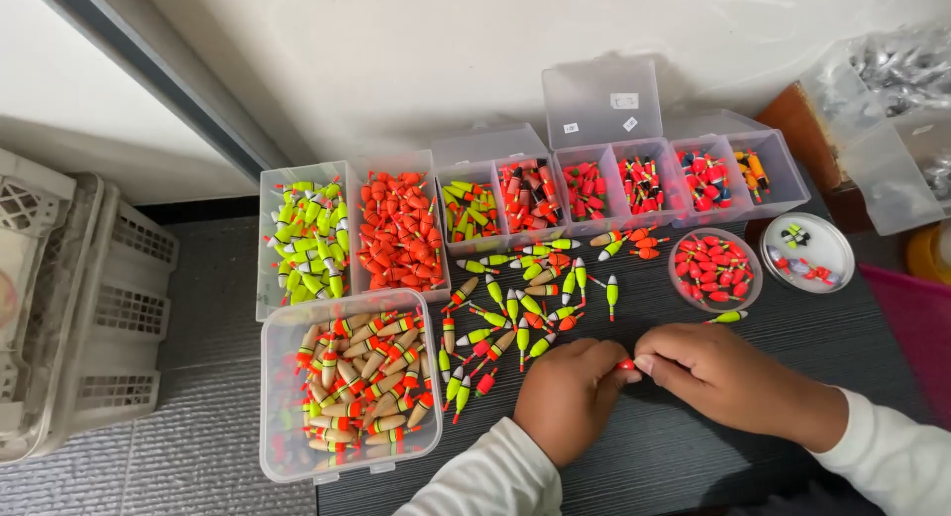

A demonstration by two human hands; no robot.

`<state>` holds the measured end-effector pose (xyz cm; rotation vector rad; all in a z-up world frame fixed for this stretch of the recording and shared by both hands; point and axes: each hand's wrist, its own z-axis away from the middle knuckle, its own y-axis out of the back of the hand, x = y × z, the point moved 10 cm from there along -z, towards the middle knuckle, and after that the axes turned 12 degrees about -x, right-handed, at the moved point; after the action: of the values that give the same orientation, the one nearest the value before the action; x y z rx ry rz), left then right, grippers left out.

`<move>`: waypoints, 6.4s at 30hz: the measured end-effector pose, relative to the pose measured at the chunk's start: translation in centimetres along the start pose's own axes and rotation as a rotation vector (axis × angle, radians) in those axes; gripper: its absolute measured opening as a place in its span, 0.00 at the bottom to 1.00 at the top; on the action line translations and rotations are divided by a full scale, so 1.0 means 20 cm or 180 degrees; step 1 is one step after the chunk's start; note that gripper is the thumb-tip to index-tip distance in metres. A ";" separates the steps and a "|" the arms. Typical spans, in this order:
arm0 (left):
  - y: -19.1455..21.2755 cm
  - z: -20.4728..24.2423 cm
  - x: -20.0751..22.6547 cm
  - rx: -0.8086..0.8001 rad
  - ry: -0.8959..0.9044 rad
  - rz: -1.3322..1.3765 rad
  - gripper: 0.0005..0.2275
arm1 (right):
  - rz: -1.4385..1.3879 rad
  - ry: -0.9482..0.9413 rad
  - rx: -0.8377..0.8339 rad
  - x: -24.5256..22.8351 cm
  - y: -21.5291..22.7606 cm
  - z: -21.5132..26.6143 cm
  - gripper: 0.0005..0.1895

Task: Assembling fishing floats by manually inserting stems into foam float bodies.

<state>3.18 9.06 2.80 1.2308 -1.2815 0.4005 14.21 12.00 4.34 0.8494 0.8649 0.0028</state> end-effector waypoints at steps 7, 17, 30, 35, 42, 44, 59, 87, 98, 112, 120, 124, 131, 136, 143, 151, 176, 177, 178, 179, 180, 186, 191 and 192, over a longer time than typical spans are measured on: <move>0.05 -0.01 -0.01 0.0032 0.0380 0.1084 0.07 | 0.0642 0.0273 0.0470 -0.05 0.07 0.04 0.11; 0.09 0.01 -0.07 0.0454 0.0668 0.0948 0.06 | -0.0336 -0.0230 0.0459 0.04 0.05 0.01 0.13; 0.03 0.00 -0.06 0.0015 0.0623 0.0237 0.13 | 0.0991 -0.1740 0.1122 0.19 0.46 0.25 0.11; 0.01 -0.01 -0.06 -0.0030 0.0637 0.0100 0.11 | 0.1944 -0.2252 0.0893 0.32 0.47 0.27 0.22; 0.00 -0.01 -0.05 -0.0118 0.0621 0.0004 0.11 | 0.2087 -0.2247 0.0323 0.47 0.32 0.18 0.13; 0.00 -0.01 -0.04 -0.0113 0.0616 -0.0007 0.11 | 0.2130 -0.2249 0.0378 0.46 0.32 0.18 0.13; 0.01 -0.02 0.04 -0.0119 0.0224 -0.0142 0.09 | 0.3121 -0.0131 0.1156 -0.06 0.19 -0.34 0.27; 0.01 -0.01 0.03 -0.0075 0.0235 0.0005 0.06 | 0.2199 -0.0268 0.0852 0.01 0.24 -0.42 0.06; -0.06 0.07 0.05 -0.0260 0.0552 0.0590 0.12 | 0.1357 0.0265 0.0186 0.02 0.12 0.20 0.09; -0.15 0.05 0.02 -0.0393 0.0425 0.0458 0.04 | 0.1271 -0.0398 0.0076 0.21 -0.01 0.17 0.13; -0.15 0.05 -0.02 -0.0438 0.0579 0.0877 0.07 | 0.1291 -0.0460 0.0057 0.18 0.01 0.17 0.10; -0.15 0.05 -0.01 -0.0540 0.0517 0.0765 0.05 | 0.1346 -0.1005 -0.0136 0.23 0.00 0.15 0.17; -0.12 0.04 0.00 -0.0376 0.0549 0.0934 0.04 | 0.1425 -0.0008 0.0391 0.02 0.06 0.16 0.10; -0.12 0.05 -0.01 -0.0379 0.0620 0.0882 0.04 | 0.1322 -0.0209 0.0144 0.08 0.01 0.14 0.15; -0.13 0.05 -0.02 -0.0498 0.0727 0.1012 0.07 | 0.1512 -0.0253 0.0340 0.12 0.03 0.15 0.12; -0.12 0.05 -0.02 -0.0483 0.0802 0.1101 0.07 | 0.1433 -0.0482 0.0376 0.18 0.05 0.16 0.19; 0.13 0.10 -0.21 0.1689 0.0732 0.2395 0.13 | 0.2941 -0.1423 -0.1507 -0.59 0.29 -0.55 0.20; 0.14 0.10 -0.21 0.1804 0.0591 0.2610 0.19 | 0.2906 -0.1416 -0.1372 -0.72 0.32 -0.60 0.22; 0.16 0.11 -0.18 0.1804 0.0594 0.2618 0.19 | 0.2908 -0.1421 -0.1380 -0.76 0.30 -0.66 0.22; 0.16 0.10 -0.16 0.1460 0.0746 0.2414 0.18 | 0.2722 -0.0879 -0.0937 -0.88 0.30 -0.76 0.17; 0.15 0.09 -0.13 0.1117 0.0892 0.2204 0.17 | 0.2520 -0.0351 -0.0483 -1.01 0.32 -0.83 0.12; 0.04 0.04 -0.06 0.0141 0.0797 0.0900 0.10 | 0.2918 -0.0180 -0.0015 -1.02 0.23 -0.94 0.10; 0.03 0.04 -0.05 0.0287 0.0610 0.0698 0.08 | 0.2761 -0.1425 -0.1095 -0.69 0.06 -0.81 0.07; 0.03 0.03 -0.04 0.0310 0.0579 0.0620 0.07 | 0.2541 -0.1517 -0.1043 -0.63 0.04 -0.80 0.17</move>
<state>2.06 9.01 2.27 1.1255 -1.2397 0.7071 -4.67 19.00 7.59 0.7889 0.0353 0.6019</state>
